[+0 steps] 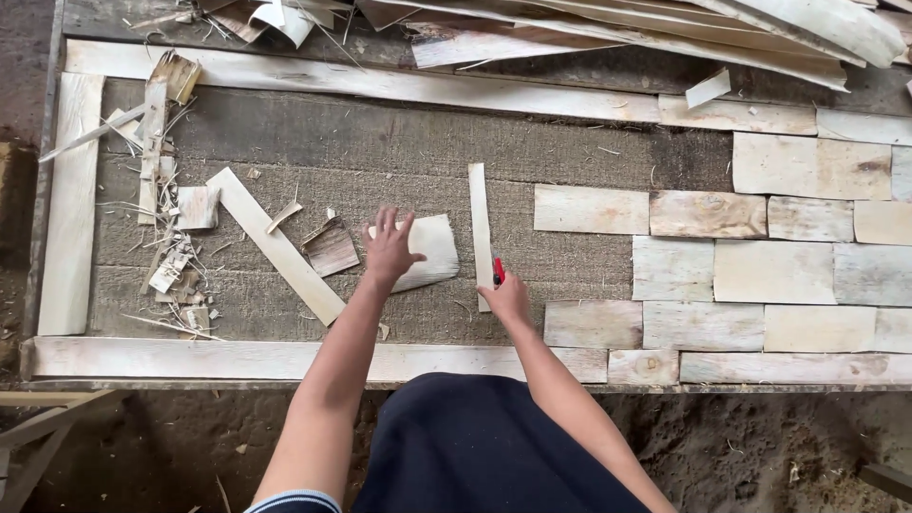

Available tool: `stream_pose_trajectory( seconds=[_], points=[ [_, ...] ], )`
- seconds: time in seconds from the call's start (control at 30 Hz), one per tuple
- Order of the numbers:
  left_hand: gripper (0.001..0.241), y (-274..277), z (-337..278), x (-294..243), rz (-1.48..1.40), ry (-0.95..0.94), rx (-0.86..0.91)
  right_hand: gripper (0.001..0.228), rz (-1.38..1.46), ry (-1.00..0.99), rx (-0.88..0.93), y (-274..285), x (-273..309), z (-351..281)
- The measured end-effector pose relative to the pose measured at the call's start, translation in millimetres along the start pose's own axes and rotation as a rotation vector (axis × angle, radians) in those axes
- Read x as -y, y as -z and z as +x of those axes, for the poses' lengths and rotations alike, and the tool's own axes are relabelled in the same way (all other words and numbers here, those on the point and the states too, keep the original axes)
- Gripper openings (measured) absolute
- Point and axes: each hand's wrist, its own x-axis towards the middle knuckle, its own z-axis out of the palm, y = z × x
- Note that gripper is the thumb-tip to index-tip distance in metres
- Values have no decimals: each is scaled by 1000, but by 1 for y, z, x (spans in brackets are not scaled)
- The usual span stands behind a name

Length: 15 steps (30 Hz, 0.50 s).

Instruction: Cutting and fitting wood veneer pieces onto a surface to create a decorative pattern.

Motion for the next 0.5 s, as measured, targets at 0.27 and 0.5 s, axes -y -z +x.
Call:
stream_pose_trajectory(
  seconds=[0.27, 0.5],
  points=[
    [88, -15, -23, -9, -63, 0, 94, 35, -36, 28, -34, -7, 3, 11],
    [93, -46, -16, -2, -85, 13, 63, 21, 279, -53, -53, -11, 8, 9]
  ],
)
